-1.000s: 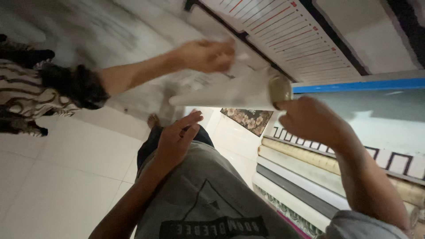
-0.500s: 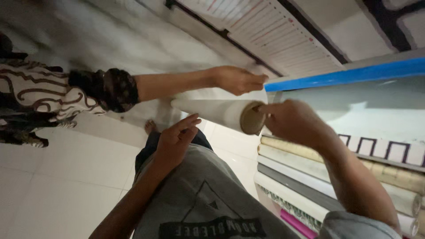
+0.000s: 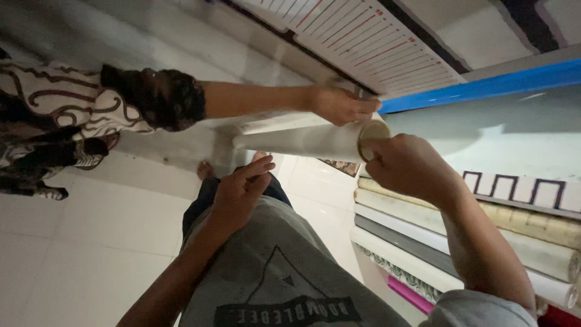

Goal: The person picks up a large roll of white plastic film from the floor, wraps and turns it, then fits a cardboard core tube into the roll's end and presses it in place. They then handle a second film roll, holding it while adjusting the core tube at its opening.

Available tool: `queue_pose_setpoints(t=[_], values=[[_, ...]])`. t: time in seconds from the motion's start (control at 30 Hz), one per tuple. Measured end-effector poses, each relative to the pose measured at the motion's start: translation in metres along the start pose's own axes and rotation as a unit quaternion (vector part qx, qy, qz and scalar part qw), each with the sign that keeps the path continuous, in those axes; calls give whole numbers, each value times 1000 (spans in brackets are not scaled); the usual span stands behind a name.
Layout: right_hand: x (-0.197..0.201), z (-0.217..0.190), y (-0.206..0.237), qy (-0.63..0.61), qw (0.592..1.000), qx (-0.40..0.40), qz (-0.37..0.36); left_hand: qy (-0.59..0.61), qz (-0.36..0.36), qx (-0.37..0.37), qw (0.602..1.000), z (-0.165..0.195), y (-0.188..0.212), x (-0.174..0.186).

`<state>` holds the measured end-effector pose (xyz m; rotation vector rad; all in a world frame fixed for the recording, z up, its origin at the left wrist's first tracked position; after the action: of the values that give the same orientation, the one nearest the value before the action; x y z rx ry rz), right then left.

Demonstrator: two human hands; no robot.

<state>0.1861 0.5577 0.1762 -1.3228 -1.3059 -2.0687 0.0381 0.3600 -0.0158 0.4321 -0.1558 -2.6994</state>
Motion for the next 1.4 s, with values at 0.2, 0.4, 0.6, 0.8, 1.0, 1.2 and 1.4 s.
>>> queue_pose_setpoints(t=[0.2, 0.4, 0.6, 0.8, 1.0, 1.2, 1.4], values=[[-6, -15, 4, 89, 994, -30, -61, -11, -21, 22, 999, -3, -2, -7], [-4, -19, 2, 45, 998, -23, -47, 8, -14, 25, 1000, -1, -4, -6], [5, -17, 9, 15, 1000, -11, -9, -9, -23, 41, 999, -1, -6, -4], [-5, -10, 10, 98, 992, -29, -78, -4, -22, 13, 1000, 5, -9, -1], [-6, -2, 11, 94, 992, -44, -74, 0, -38, 23, 999, 4, -12, -4], [-5, -2, 11, 62, 997, -17, -47, -41, -24, 45, 998, -1, -14, -7], [-6, 6, 9, 62, 997, -24, -29, -28, -24, 49, 998, -3, -14, -11]])
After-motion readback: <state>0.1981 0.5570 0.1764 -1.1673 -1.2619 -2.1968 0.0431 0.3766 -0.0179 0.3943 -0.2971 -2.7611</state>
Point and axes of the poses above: each hand's wrist, its own y-axis away from the middle knuckle, its own x-axis out of the back of the hand, z = x × y, the point moved 6 cm from there along -y, towards the middle knuckle, and after that the axes turned 12 degrees about y, right-handed, at the moved point
